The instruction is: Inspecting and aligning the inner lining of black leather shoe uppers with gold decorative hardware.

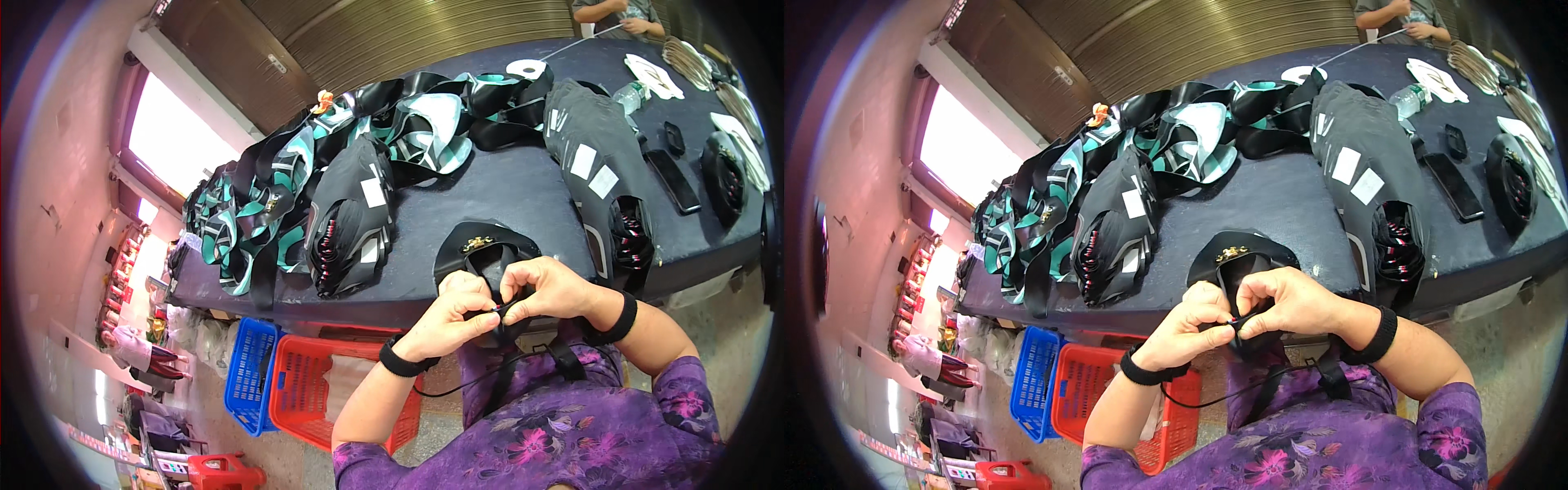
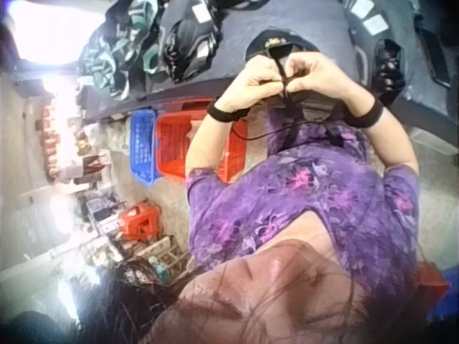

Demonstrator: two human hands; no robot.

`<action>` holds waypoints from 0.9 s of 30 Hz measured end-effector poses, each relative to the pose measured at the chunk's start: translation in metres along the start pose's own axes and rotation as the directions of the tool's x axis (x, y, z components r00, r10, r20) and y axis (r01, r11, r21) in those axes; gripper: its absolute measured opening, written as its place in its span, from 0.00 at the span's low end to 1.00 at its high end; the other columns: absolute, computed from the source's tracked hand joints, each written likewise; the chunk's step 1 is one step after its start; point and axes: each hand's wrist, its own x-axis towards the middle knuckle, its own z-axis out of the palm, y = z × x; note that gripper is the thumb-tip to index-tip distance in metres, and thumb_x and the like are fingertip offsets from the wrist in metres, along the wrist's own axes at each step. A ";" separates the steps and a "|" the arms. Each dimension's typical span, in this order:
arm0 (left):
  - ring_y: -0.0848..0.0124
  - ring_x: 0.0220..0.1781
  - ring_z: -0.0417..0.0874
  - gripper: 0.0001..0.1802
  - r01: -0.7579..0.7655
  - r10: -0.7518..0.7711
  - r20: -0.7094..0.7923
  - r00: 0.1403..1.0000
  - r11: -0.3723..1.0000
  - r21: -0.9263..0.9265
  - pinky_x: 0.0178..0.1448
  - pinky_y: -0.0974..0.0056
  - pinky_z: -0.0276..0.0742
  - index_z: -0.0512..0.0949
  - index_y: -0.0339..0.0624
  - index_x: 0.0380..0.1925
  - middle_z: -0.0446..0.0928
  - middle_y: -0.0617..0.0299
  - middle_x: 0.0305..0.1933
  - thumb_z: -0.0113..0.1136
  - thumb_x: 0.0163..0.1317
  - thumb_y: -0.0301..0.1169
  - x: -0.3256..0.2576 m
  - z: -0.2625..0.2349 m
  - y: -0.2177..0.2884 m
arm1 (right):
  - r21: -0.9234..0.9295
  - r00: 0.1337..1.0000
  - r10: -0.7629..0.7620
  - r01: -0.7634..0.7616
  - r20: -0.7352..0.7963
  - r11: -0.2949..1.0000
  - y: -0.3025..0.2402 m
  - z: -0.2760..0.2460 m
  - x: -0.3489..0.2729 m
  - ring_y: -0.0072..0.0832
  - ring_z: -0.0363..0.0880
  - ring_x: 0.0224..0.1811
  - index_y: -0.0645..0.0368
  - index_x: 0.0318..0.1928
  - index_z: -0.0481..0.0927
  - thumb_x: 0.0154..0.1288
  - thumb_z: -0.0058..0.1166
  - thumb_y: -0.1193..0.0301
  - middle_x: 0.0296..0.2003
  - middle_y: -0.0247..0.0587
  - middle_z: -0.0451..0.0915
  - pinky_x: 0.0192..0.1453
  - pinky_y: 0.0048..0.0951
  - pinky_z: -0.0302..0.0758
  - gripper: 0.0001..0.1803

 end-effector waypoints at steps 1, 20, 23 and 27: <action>0.68 0.40 0.68 0.09 -0.082 0.084 -0.026 0.996 0.995 0.059 0.52 0.62 0.56 0.76 0.41 0.23 0.68 0.65 0.26 0.61 0.50 0.35 0.000 -0.002 0.001 | -0.040 1.000 -0.010 0.010 0.012 0.999 -0.001 0.001 0.002 0.13 0.68 0.28 0.59 0.28 0.74 0.44 0.64 0.73 0.24 0.28 0.73 0.33 0.19 0.67 0.12; 0.63 0.32 0.70 0.16 0.060 -0.061 -0.164 0.984 0.998 -0.016 0.47 0.62 0.59 0.72 0.38 0.20 0.70 0.58 0.23 0.65 0.39 0.38 -0.005 0.017 -0.004 | -0.567 0.827 -0.377 0.087 -0.417 0.819 -0.008 0.010 -0.025 0.34 0.64 0.49 0.62 0.33 0.67 0.50 0.51 0.67 0.42 0.44 0.66 0.55 0.31 0.58 0.13; 0.60 0.38 0.68 0.18 -0.005 -0.023 -0.292 0.956 0.996 -0.093 0.45 0.60 0.61 0.72 0.37 0.27 0.69 0.56 0.30 0.63 0.44 0.39 -0.027 0.006 -0.004 | 0.243 0.961 0.160 -0.103 -0.227 0.965 0.018 0.014 -0.051 0.24 0.72 0.38 0.64 0.38 0.70 0.58 0.50 0.70 0.34 0.39 0.73 0.45 0.24 0.70 0.11; 0.66 0.49 0.67 0.20 0.068 -0.074 -0.057 0.996 0.992 -0.108 0.61 0.58 0.49 0.74 0.40 0.39 0.71 0.61 0.40 0.62 0.48 0.39 -0.034 0.012 -0.009 | 0.770 0.937 0.347 -0.239 0.023 0.592 0.056 0.036 -0.044 0.29 0.73 0.47 0.65 0.49 0.68 0.65 0.44 0.66 0.45 0.42 0.73 0.53 0.32 0.68 0.17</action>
